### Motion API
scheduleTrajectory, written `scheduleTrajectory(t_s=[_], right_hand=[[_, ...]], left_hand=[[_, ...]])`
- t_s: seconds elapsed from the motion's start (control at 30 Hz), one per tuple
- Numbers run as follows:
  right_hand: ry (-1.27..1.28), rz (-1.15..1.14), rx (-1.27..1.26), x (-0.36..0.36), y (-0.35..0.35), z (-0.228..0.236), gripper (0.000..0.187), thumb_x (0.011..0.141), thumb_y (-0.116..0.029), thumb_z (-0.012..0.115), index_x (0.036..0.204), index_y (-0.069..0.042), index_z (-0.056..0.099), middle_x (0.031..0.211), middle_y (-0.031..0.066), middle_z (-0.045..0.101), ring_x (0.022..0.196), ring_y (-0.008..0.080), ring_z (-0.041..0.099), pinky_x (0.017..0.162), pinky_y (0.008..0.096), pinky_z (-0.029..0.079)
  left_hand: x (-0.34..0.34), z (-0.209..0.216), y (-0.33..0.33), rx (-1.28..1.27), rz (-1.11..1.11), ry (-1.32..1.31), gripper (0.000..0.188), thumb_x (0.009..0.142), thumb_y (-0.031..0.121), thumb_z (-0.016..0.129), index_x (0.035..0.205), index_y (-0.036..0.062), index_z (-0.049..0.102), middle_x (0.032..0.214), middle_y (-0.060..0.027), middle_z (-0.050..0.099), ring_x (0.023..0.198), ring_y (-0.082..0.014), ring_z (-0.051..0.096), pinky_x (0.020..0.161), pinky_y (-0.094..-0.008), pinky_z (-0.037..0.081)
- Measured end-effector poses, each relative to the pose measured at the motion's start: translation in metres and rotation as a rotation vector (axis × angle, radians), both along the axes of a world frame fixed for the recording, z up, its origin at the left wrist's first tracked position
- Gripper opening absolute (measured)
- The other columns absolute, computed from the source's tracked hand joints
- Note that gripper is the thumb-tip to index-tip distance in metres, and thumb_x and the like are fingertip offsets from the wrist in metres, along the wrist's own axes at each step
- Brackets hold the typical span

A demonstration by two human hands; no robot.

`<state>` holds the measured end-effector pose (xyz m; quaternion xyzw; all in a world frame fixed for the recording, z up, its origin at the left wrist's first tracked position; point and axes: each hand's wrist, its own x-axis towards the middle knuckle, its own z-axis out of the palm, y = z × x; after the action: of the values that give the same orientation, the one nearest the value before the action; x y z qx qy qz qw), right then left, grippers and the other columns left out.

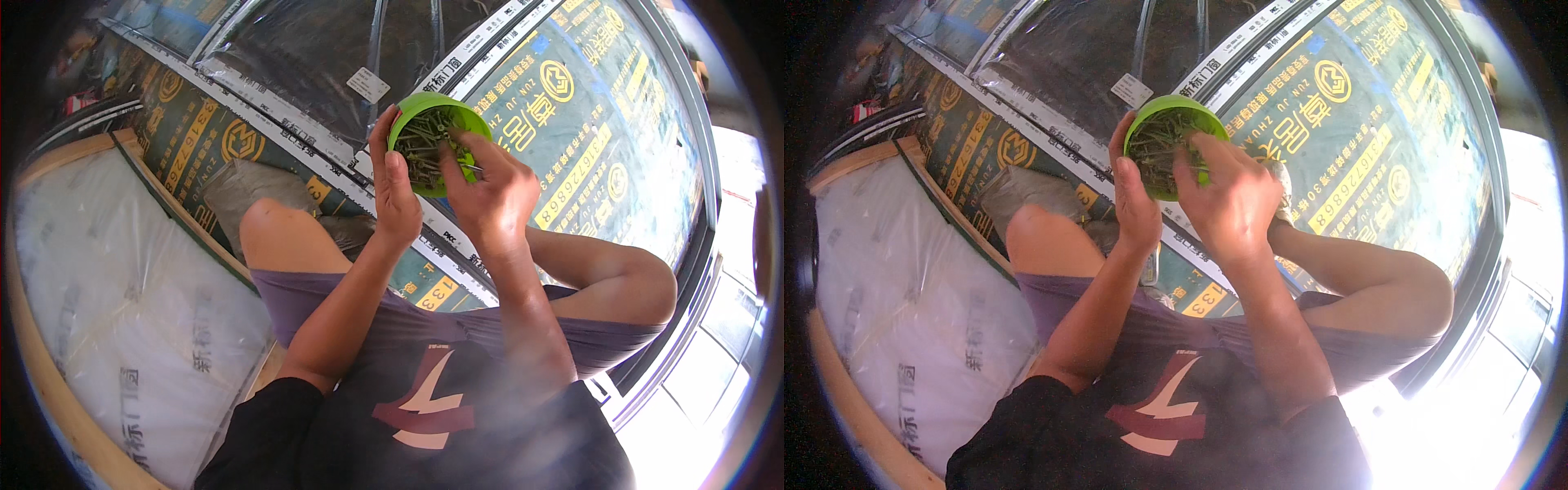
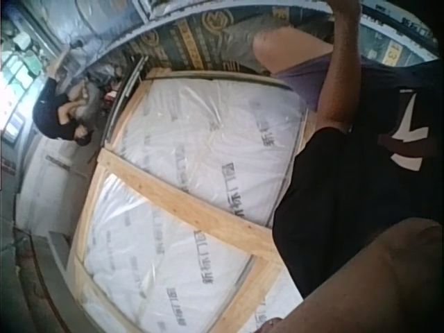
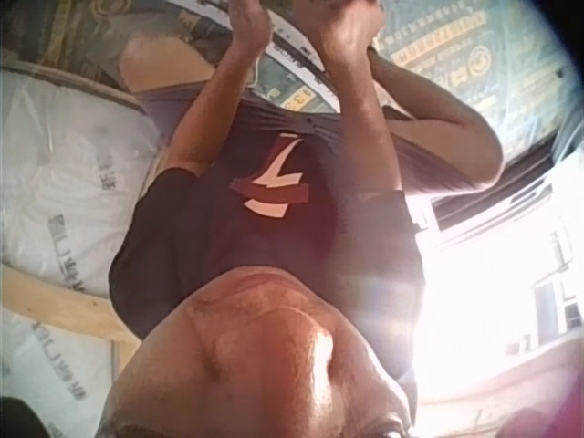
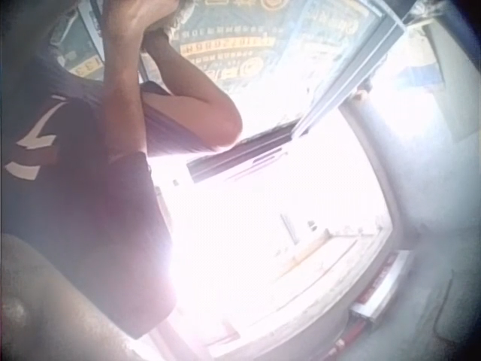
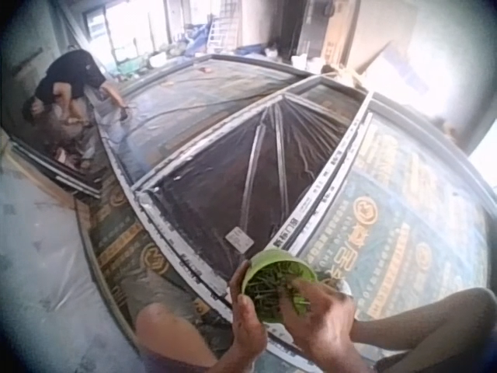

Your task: The recorder and an assistant are assembling a window frame using screws and a power drill.

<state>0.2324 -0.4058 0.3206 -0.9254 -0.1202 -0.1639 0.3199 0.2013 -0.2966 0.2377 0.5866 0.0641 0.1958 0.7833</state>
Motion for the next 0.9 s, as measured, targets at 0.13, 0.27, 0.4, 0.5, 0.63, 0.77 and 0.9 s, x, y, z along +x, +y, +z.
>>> scheduleTrajectory(t_s=[0.13,0.27,0.4,0.5,0.63,0.77,0.9], right_hand=[[0.103,-0.013,-0.173,0.000,-0.004,0.014,0.014,0.081,-0.022,0.079,0.090,-0.012,0.077,0.081,0.0088,0.075,0.069,0.0308,0.072,0.063,0.0410,0.057],[0.165,-0.057,-0.201,-0.004,-0.012,0.021,0.014,0.080,-0.019,0.078,0.091,-0.011,0.080,0.077,0.0123,0.073,0.069,0.0318,0.072,0.063,0.0391,0.055],[0.244,-0.050,-0.168,-0.005,-0.014,0.024,0.016,0.078,-0.018,0.079,0.091,-0.009,0.080,0.078,0.0141,0.074,0.069,0.0311,0.073,0.063,0.0387,0.055],[0.203,-0.022,-0.078,-0.005,-0.016,0.020,0.014,0.076,-0.016,0.077,0.087,-0.008,0.077,0.079,0.0136,0.072,0.073,0.0353,0.070,0.066,0.0440,0.056],[0.205,0.051,0.079,-0.006,-0.017,0.028,0.015,0.076,-0.011,0.081,0.090,-0.006,0.079,0.069,0.0089,0.069,0.063,0.0253,0.069,0.060,0.0361,0.053],[0.543,-0.037,0.361,-0.007,-0.021,0.037,0.015,0.086,-0.011,0.082,0.096,-0.001,0.079,0.067,-0.0054,0.060,0.061,0.0010,0.048,0.054,0.0208,0.038],[0.709,-0.137,1.029,-0.001,-0.030,0.020,0.016,0.096,-0.012,0.073,0.100,0.004,0.074,0.067,-0.0066,0.053,0.057,0.0019,0.040,0.051,0.0242,0.030]], left_hand=[[-0.001,-0.002,0.000,0.000,-0.006,0.003,0.075,0.111,0.061,0.027,0.160,0.0036,0.030,0.151,-0.0141,0.046,0.136,-0.0223,0.050,0.115,-0.0372,0.040],[-0.002,-0.005,0.002,-0.073,0.010,0.025,0.076,0.110,0.063,0.028,0.160,0.0047,0.029,0.151,-0.0140,0.046,0.137,-0.0227,0.050,0.115,-0.0381,0.042],[-0.001,-0.006,0.005,-0.130,-0.017,0.025,0.075,0.110,0.063,0.029,0.159,0.0062,0.030,0.149,-0.0137,0.048,0.138,-0.0229,0.050,0.115,-0.0399,0.043],[-0.002,-0.005,0.002,-0.237,-0.048,0.024,0.075,0.110,0.063,0.029,0.159,0.0073,0.030,0.149,-0.0130,0.050,0.139,-0.0233,0.050,0.116,-0.0409,0.042],[-0.001,-0.001,0.004,-0.302,-0.041,0.023,0.074,0.110,0.063,0.029,0.159,0.0083,0.031,0.150,-0.0124,0.049,0.139,-0.0240,0.050,0.118,-0.0417,0.040],[0.000,0.005,0.006,-0.370,-0.058,0.028,0.074,0.110,0.063,0.029,0.159,0.0080,0.031,0.150,-0.0126,0.049,0.139,-0.0241,0.050,0.118,-0.0419,0.039],[0.002,0.007,0.008,-0.320,-0.037,0.046,0.072,0.111,0.062,0.026,0.158,0.0072,0.034,0.148,-0.0123,0.050,0.137,-0.0233,0.051,0.117,-0.0406,0.041]])
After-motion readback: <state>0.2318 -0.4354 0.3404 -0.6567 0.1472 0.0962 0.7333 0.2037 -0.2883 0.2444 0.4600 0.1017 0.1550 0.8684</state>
